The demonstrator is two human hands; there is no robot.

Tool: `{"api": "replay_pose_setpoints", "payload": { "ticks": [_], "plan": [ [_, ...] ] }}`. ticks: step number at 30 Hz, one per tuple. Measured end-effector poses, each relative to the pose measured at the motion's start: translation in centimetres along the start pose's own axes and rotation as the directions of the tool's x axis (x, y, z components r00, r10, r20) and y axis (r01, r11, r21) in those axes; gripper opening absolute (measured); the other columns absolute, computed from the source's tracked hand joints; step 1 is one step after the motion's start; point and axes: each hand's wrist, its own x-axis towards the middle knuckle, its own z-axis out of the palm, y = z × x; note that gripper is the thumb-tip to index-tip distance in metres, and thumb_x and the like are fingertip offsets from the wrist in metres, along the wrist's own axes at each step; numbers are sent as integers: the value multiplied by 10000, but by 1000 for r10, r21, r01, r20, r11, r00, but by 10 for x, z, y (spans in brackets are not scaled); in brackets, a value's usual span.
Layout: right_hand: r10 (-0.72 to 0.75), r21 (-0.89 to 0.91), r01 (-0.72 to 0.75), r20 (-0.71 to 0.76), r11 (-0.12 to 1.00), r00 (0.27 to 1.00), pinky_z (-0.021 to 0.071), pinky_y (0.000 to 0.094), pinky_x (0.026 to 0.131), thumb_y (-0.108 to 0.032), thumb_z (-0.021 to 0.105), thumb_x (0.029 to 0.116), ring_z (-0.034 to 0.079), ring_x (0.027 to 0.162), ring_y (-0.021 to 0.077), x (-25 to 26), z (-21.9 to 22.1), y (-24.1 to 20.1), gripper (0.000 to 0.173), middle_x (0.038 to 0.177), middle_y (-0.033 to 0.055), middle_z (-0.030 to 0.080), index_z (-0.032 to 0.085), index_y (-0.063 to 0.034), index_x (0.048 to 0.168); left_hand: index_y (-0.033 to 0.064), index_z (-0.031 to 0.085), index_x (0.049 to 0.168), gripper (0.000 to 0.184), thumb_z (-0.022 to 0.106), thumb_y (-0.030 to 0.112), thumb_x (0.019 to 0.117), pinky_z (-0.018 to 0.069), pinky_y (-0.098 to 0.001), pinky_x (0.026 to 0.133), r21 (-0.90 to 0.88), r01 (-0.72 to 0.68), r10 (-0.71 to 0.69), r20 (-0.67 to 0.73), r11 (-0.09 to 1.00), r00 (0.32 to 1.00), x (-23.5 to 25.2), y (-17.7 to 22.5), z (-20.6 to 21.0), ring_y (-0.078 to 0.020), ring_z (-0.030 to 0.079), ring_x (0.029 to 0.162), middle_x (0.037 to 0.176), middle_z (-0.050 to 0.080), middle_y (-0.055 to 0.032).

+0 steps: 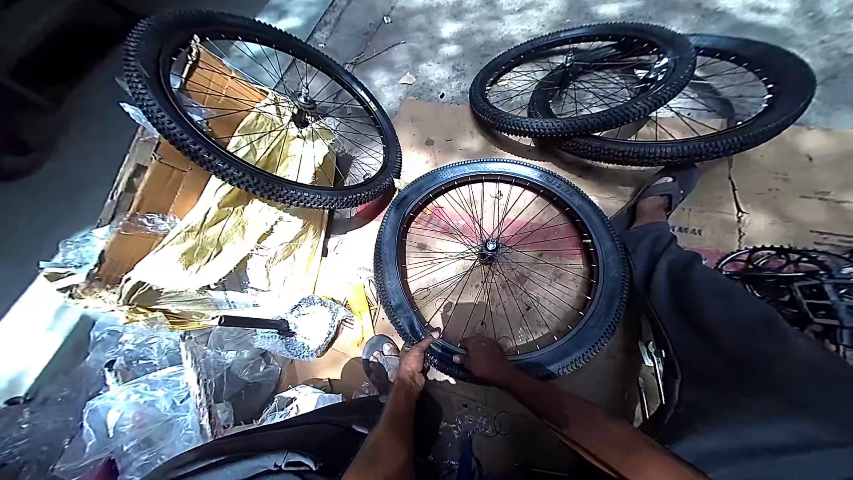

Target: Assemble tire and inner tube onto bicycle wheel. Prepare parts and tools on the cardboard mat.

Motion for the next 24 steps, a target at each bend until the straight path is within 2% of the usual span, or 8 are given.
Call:
{"api": "replay_pose_setpoints", "payload": {
  "ticks": [3,5,8,10,12,17,20,24],
  "plan": [
    [-54,-118,69,128,991,990,496,587,971,-549,572,1005,647,1144,363,-5,-17,19,509,1147,177,705,714,-81,1147,43,529,1386,540,766,206,929,578,-487,894,-55,126,-121,85,991,989,-12,-4,0,-314,675,1080,1226,669,-197],
    [-54,-260,89,137,962,989,514,592,941,-482,587,1009,652,1132,370,-15,-30,16,444,1165,174,698,713,-79,1147,70,543,1394,545,751,283,937,577,-526,885,-123,88,-85,33,989,996,-16,1,8,-333,680,1081,1232,677,-196],
    [-197,-310,166,-71,936,978,540,566,889,-321,657,980,646,1079,386,-27,-35,-1,308,1157,189,662,708,-56,1129,28,557,1362,689,890,261,807,588,-538,877,-117,-157,126,-238,981,963,-11,26,25,-340,694,1051,1192,692,-216],
    [-255,-180,231,-127,956,958,542,543,930,-380,585,1029,641,1116,347,-22,-29,-9,351,1172,150,665,692,-103,1217,10,420,1471,1020,990,233,655,545,-592,959,41,-152,157,-338,988,928,-7,40,34,-409,607,1197,1337,584,-277],
    [-177,-4,178,-50,984,983,530,567,962,-424,524,1056,649,1146,349,-12,-20,-15,440,1216,160,667,613,-100,1342,-16,318,1520,1216,1023,217,557,505,-618,1009,194,-57,131,-397,979,908,-6,40,40,-458,510,1304,1443,471,-320],
    [-18,76,6,158,997,987,514,604,961,-450,574,1027,658,1123,405,4,-18,-12,545,1175,237,668,525,-15,1353,-42,516,1368,821,955,184,711,537,-583,949,278,-16,108,-319,960,941,-17,30,38,-406,622,1167,1272,619,-283],
    [-13,9,12,112,1000,994,510,590,962,-445,613,996,653,1131,374,0,-16,-8,457,1164,198,694,684,-52,1219,17,590,1307,615,894,140,786,575,-541,866,141,-70,94,-178,988,980,-16,17,30,-336,691,1026,1152,698,-210],
    [23,-52,-22,17,998,1000,511,566,965,-467,620,975,657,1137,350,-4,-4,-1,418,1135,165,713,720,-91,1128,25,619,1275,522,860,188,843,604,-493,819,64,-58,61,-40,996,997,-8,1,14,-304,717,948,1079,724,-192]
  ]
}}
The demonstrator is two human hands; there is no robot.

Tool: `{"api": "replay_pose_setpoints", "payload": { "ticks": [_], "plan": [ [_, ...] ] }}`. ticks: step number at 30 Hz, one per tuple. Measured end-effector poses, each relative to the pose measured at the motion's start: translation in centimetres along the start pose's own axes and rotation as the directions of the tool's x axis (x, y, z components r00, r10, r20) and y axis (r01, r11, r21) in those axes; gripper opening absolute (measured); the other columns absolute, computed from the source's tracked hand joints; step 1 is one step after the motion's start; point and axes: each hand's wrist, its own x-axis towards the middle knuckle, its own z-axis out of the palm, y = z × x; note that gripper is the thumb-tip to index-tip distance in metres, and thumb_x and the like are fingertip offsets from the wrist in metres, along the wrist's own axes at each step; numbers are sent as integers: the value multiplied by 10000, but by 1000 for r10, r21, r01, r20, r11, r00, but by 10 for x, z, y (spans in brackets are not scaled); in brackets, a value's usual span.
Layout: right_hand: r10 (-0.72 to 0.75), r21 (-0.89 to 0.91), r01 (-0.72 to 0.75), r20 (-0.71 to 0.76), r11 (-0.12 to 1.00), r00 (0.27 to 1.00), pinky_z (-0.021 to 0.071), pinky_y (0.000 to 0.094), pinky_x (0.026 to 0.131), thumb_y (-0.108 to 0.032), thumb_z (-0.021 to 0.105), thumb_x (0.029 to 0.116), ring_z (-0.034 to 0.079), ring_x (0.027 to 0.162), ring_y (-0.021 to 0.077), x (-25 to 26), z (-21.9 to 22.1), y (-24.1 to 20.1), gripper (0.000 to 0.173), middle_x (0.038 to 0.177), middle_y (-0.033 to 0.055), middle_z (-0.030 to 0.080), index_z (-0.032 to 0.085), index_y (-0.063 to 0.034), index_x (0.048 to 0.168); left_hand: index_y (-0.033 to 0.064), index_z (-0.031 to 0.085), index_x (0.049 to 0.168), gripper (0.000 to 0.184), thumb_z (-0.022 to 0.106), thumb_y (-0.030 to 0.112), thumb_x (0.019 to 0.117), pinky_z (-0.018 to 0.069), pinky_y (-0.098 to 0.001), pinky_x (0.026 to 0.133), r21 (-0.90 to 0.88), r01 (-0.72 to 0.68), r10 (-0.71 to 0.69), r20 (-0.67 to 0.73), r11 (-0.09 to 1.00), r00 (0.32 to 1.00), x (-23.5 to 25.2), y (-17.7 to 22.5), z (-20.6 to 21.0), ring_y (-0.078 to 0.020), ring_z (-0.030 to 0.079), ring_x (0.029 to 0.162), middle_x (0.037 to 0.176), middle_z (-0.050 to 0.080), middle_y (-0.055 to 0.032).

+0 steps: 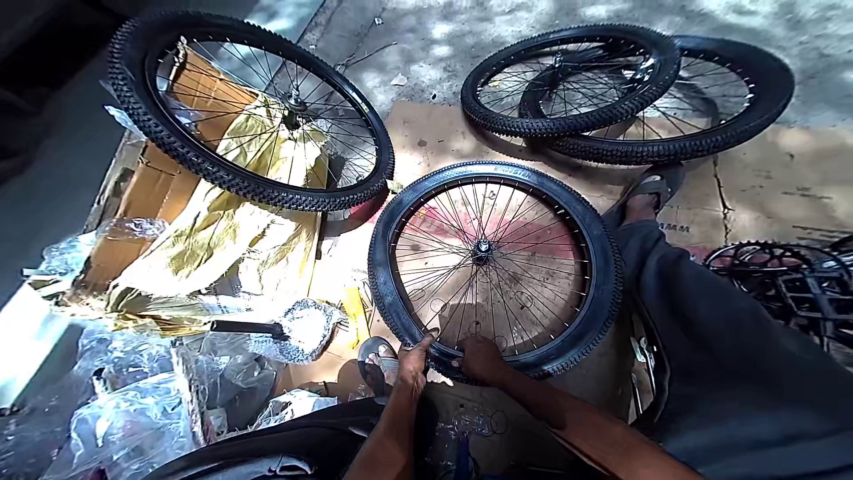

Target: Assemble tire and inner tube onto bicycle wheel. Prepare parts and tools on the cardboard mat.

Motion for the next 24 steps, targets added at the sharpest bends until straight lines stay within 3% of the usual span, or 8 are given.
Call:
{"api": "replay_pose_setpoints", "payload": {
  "ticks": [2,4,6,8,10,14,19,24],
  "plan": [
    [-59,-52,62,63,997,996,511,579,951,-513,607,988,656,1124,354,-1,-5,12,457,1128,166,709,718,-94,1136,45,601,1298,557,861,232,843,576,-449,730,-5,51,-51,3,999,999,-2,-7,-5,-285,690,892,1060,705,-189],
    [-88,-150,105,116,983,989,510,597,929,-521,585,1003,659,1113,369,-8,-12,15,478,1127,176,708,711,-83,1147,81,490,1428,755,885,276,816,591,-511,819,-24,59,-60,-56,998,997,-8,-7,-6,-335,686,1042,1203,674,-215],
    [-90,-249,107,77,963,993,520,600,910,-402,610,1009,653,1116,398,-17,-20,3,398,1159,204,687,701,-39,1146,67,369,1512,1036,972,286,699,561,-574,949,-23,-59,52,-244,998,968,-10,7,7,-393,620,1200,1348,591,-258],
    [-179,-241,158,-66,957,982,545,556,897,-321,612,1010,640,1113,388,-19,-18,-9,314,1171,195,661,693,-50,1147,52,296,1551,1233,1025,314,592,492,-597,1032,167,-91,148,-373,982,916,-3,26,16,-435,531,1299,1436,500,-300],
    [-240,-117,225,-135,967,961,540,516,940,-370,549,1049,630,1143,347,-13,-12,-18,348,1194,162,648,679,-101,1226,38,321,1525,1286,1043,381,518,485,-604,1030,386,8,166,-416,923,894,5,36,21,-455,533,1288,1408,515,-318],
    [-211,162,203,30,966,977,489,574,1016,-401,483,1077,610,1205,382,14,1,-21,449,1283,213,623,611,-71,1354,-26,532,1369,932,980,381,661,504,-593,1006,508,98,109,-363,856,925,0,36,22,-432,584,1239,1307,603,-297],
    [-198,117,195,14,974,980,513,573,978,-392,603,1011,647,1143,352,20,7,-13,382,1173,176,686,689,-85,1221,7,624,1261,641,940,151,722,583,-550,855,159,-2,31,-177,987,984,-8,21,12,-349,698,1017,1139,705,-216],
    [-90,56,92,-27,994,996,505,555,1004,-398,620,989,637,1190,346,11,13,-13,392,1218,162,686,686,-101,1235,19,644,1244,522,885,192,814,605,-500,837,30,23,-23,2,999,1000,-4,1,-5,-309,721,970,1083,732,-189]
  ]
}}
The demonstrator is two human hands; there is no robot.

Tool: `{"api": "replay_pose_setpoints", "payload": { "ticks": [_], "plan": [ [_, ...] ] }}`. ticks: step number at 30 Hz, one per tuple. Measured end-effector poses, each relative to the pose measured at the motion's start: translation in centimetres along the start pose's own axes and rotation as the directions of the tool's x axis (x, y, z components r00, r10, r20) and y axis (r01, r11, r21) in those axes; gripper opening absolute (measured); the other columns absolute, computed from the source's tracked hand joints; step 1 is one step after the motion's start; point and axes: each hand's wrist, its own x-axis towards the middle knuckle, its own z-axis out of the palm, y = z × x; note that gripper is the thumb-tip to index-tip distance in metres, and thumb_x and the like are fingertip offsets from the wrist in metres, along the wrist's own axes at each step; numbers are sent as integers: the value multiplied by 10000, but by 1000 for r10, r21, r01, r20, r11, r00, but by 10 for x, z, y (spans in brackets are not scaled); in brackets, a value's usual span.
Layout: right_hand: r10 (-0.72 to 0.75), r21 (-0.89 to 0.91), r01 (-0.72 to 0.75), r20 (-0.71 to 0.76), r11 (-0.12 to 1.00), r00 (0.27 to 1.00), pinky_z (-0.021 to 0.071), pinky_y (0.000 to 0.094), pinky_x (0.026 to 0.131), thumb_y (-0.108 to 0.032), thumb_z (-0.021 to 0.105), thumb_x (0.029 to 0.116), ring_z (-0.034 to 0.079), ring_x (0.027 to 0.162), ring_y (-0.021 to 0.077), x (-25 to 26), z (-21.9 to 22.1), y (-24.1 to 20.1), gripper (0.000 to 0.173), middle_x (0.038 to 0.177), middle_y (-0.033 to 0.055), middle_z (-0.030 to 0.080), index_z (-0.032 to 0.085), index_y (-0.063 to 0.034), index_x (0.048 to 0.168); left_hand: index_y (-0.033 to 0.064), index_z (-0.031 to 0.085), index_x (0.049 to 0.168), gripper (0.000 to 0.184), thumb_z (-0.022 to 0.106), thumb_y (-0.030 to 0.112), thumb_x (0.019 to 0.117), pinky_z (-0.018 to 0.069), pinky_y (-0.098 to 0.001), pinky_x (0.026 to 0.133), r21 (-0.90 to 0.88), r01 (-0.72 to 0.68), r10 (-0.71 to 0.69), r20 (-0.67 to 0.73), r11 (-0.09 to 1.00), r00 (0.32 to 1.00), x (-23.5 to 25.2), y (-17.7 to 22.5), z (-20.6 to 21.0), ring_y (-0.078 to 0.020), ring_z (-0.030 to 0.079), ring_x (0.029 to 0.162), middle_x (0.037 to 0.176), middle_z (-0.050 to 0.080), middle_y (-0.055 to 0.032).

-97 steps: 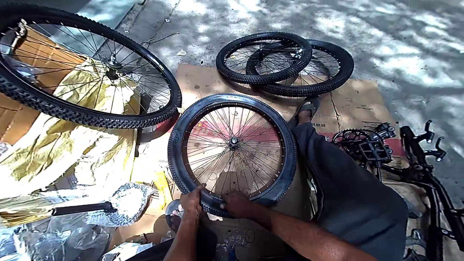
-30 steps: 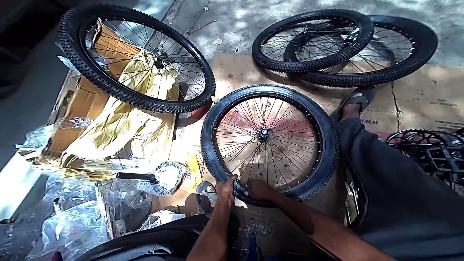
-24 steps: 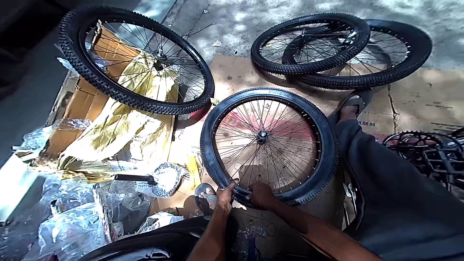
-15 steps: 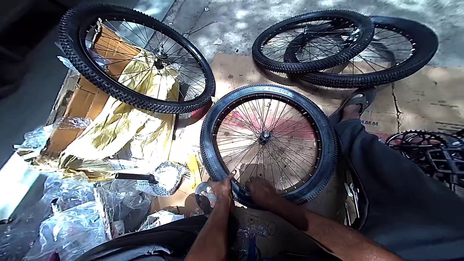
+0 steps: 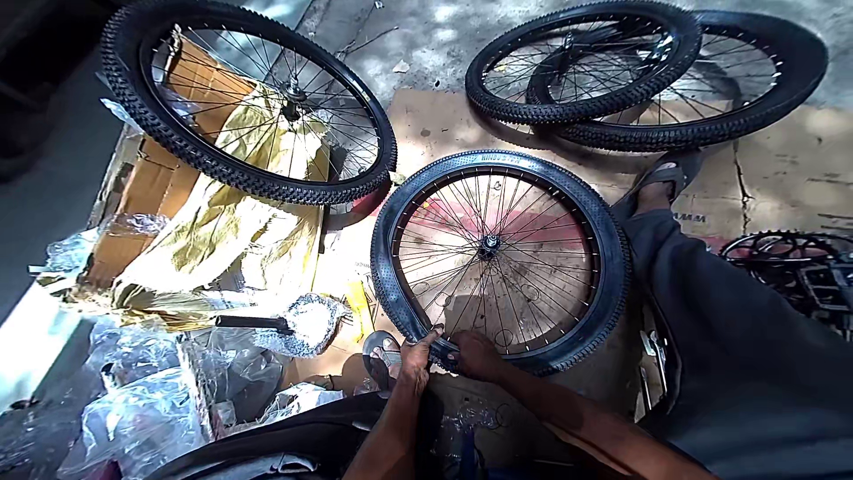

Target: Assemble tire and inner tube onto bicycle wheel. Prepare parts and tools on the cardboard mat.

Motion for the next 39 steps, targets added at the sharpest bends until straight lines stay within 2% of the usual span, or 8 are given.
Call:
{"api": "replay_pose_setpoints", "payload": {
  "ticks": [4,7,10,14,22,27,32,39],
  "plan": [
    [-6,-168,31,145,985,989,503,590,987,-443,601,1009,636,1184,378,-6,-16,11,437,1227,195,680,694,-73,1223,15,520,1383,769,918,278,780,602,-511,842,41,-4,9,-121,999,993,-6,-13,2,-339,699,1032,1174,686,-233],
    [-60,-279,52,-22,959,998,558,570,871,-339,704,953,651,1072,403,-19,-25,-3,399,1258,220,617,678,-26,1199,32,211,1574,1303,1024,314,595,489,-587,1044,80,-52,77,-356,995,931,-5,12,18,-424,507,1325,1466,467,-300],
    [-131,-173,112,-97,979,987,529,564,950,-392,648,994,615,1161,388,-17,-16,-10,449,1270,192,621,638,-75,1311,-21,103,1586,1460,1044,342,529,455,-571,1099,264,82,36,-413,961,910,-7,24,31,-445,423,1405,1551,343,-327],
    [-74,11,73,127,997,989,475,618,1024,-340,504,1063,612,1235,413,-5,-13,-5,440,1289,235,649,565,-71,1406,-75,447,1429,1099,958,485,633,508,-532,1037,548,254,35,-462,797,886,-2,5,38,-385,588,1269,1352,591,-277],
    [-3,35,3,-19,999,1000,504,611,968,-265,635,956,645,1179,391,-6,4,0,497,1218,188,697,554,-205,1443,-21,601,1277,596,899,131,783,612,-521,841,-5,24,-25,-140,1000,990,-4,-17,17,-334,721,986,1103,716,-226],
    [-30,-109,44,123,993,992,506,613,958,-317,629,990,639,1173,402,-10,-14,6,406,1214,211,679,612,-93,1329,1,525,1364,641,857,178,845,612,-485,771,14,113,-112,-56,993,992,-8,-22,0,-334,708,972,1146,688,-233],
    [-116,-154,101,-98,983,988,536,546,955,-369,637,1003,608,1181,375,-24,-22,-6,354,1250,180,630,695,-79,1198,8,166,1589,1401,1041,324,543,488,-567,1063,141,33,31,-432,989,901,-13,2,36,-424,483,1358,1498,437,-300],
    [-46,131,27,139,991,989,486,598,1009,-389,533,1059,642,1178,380,2,-7,0,436,1223,204,680,597,-86,1367,-69,568,1317,865,957,393,697,512,-568,1003,423,206,-16,-411,882,911,-13,4,34,-400,597,1225,1296,618,-272]
  ]
}}
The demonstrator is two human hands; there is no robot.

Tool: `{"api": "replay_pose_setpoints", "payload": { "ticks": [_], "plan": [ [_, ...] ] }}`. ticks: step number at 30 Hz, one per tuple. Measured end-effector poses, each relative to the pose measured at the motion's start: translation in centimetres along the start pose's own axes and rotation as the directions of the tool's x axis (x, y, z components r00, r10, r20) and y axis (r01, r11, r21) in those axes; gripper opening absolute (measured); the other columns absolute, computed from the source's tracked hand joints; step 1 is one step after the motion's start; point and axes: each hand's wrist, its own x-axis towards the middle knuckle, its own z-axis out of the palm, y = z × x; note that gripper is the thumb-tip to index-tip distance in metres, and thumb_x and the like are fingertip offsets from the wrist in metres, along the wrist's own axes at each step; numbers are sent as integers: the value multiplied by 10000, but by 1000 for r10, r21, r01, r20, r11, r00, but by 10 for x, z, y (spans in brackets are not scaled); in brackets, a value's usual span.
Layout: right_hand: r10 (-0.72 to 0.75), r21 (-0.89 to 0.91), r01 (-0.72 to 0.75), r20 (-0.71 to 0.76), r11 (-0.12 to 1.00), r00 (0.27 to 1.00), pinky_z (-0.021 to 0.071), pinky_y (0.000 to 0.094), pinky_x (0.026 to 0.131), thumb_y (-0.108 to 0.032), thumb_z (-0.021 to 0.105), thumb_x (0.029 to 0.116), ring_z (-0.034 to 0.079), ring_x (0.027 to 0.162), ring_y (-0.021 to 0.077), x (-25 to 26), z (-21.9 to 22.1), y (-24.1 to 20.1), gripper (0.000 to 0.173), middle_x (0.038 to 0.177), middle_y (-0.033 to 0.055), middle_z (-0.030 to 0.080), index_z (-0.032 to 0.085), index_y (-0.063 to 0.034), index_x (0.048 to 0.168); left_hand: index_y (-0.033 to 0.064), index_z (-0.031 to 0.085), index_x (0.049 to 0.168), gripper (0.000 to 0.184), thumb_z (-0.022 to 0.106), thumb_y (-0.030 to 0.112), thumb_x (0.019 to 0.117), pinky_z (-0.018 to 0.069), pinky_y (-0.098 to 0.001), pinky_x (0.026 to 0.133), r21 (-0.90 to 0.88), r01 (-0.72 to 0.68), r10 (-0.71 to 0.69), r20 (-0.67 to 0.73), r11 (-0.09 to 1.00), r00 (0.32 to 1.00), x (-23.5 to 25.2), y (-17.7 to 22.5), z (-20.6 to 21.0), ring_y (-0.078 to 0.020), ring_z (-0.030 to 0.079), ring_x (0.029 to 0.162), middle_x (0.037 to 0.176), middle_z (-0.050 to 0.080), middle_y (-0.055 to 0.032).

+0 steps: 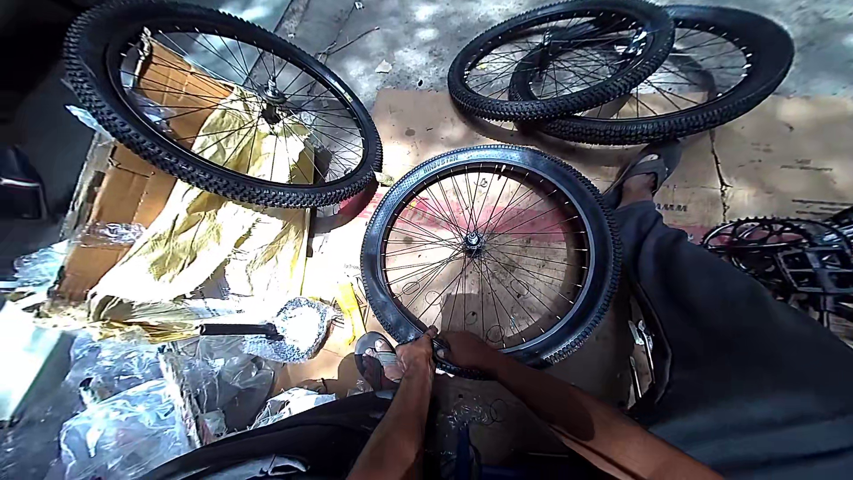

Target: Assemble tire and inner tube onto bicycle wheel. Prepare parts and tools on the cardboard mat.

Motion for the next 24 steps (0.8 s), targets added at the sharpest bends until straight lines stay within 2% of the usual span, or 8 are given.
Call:
{"api": "replay_pose_setpoints", "payload": {
  "ticks": [3,6,9,14,18,20,22,24],
  "plan": [
    [79,27,-77,-101,997,992,517,587,969,-361,641,983,664,1143,348,-4,5,-3,434,1201,153,702,605,-166,1369,-62,595,1283,737,938,302,741,527,-565,973,-123,8,-1,55,992,999,-6,-2,-1,-396,616,1182,1262,633,-270],
    [104,-19,-109,-184,994,977,520,587,948,-338,664,955,669,1138,342,-8,12,-7,444,1197,128,714,603,-214,1376,-34,595,1276,656,929,185,756,564,-551,862,-356,17,34,137,934,990,-8,-8,-2,-371,669,1031,1150,671,-253],
    [88,-58,-103,-215,993,973,527,585,925,-340,674,941,683,1099,343,-7,17,-4,421,1151,125,726,621,-229,1344,-11,619,1261,589,906,190,788,582,-524,815,-419,25,66,202,908,977,-3,-17,-1,-343,692,960,1092,696,-231],
    [81,-76,-99,-211,992,974,521,584,937,-350,649,958,666,1134,359,-12,16,4,417,1183,150,712,625,-194,1344,-20,639,1205,511,888,187,809,608,-486,784,-466,42,98,272,884,957,5,-32,3,-307,718,896,1012,719,-209],
    [-26,-72,18,-117,997,993,475,644,999,-319,621,1005,615,1217,429,-30,1,14,456,1281,228,658,572,-130,1417,-40,596,1283,615,893,218,810,614,-495,859,-374,5,113,292,927,950,3,-33,3,-311,727,991,1097,726,-211],
    [-90,-187,79,-54,979,994,478,705,943,-214,674,970,575,1228,500,-54,-17,14,581,1356,292,575,484,-114,1509,-38,546,1353,667,864,255,845,591,-515,921,-297,3,96,318,955,943,-4,-33,5,-321,696,1086,1194,696,-214],
    [-176,-281,155,-50,947,983,491,707,911,-211,747,922,569,1212,508,-96,-36,13,681,1380,303,540,460,-109,1531,-27,585,1312,548,737,358,952,583,-501,860,-199,-47,121,376,979,919,-15,-39,8,-299,692,1020,1149,700,-198],
    [-298,-323,249,-112,913,948,523,647,874,-237,767,913,628,1130,450,-156,-59,17,588,1279,263,612,553,-89,1440,-4,578,1318,560,502,489,1064,578,-507,810,-44,-105,114,462,993,880,-30,-44,14,-281,681,943,1089,693,-178]
  ]
}}
